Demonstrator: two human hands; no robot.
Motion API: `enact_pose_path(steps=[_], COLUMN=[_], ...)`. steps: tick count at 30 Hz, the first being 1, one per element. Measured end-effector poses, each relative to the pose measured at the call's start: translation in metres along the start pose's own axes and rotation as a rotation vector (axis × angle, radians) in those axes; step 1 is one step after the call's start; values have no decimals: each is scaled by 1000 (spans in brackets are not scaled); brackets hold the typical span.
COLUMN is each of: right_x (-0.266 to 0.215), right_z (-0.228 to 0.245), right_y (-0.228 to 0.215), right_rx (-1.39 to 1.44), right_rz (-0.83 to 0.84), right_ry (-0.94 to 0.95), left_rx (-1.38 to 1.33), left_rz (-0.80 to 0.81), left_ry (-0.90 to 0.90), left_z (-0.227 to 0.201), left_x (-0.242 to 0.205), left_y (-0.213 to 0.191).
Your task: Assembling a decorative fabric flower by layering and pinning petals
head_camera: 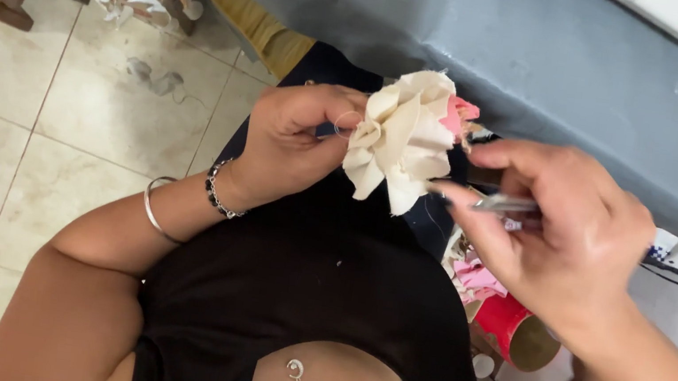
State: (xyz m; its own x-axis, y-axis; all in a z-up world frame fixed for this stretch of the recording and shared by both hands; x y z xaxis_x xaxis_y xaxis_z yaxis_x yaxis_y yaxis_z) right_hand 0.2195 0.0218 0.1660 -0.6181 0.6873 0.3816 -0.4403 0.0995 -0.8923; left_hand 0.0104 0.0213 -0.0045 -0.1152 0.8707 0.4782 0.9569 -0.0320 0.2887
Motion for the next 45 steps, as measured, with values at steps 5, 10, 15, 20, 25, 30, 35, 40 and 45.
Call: enact_pose_path(steps=[5,10,15,20,25,30,35,40,45], right_x=[8,16,35,33,19,7,11,15,24], right_z=[4,11,32,28,21,12,19,29,37], right_y=[9,10,13,-7,2,24,28,30,30], right_rx=[210,260,338,388,357,182,155,13,181], right_rz=[-54,-34,72,55,-24,-122,-126,-184,-125], right_ry=[223,212,76,81,231,165,83,-61,-23], left_rx=[64,99,116,49,7,8,65,116,146], left_rz=[20,14,1,-6,-42,4,-42,-95,-81], left_ry=[63,71,37,-15,-85,-11,35,75,84], left_z=[-8,-13,-1,4,11,5,1,0,1], left_x=[6,10,3,0,-1,2,3,4,2], left_y=[5,7,7,-3,-6,-3,0,1,0])
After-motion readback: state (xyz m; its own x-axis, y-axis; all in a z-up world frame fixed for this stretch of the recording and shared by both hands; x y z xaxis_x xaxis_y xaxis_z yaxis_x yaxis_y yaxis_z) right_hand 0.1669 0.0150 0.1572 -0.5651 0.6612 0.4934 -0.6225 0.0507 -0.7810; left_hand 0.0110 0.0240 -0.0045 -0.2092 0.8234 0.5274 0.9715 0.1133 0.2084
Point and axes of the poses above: each hand's wrist, its own x-axis towards the middle knuckle, its own y-axis out of the palm, z = x × y, the point moved 2 cm from there along x, towards the middle knuckle, and after that the axes turned 4 degrees about -z, right-handed, at the moved point
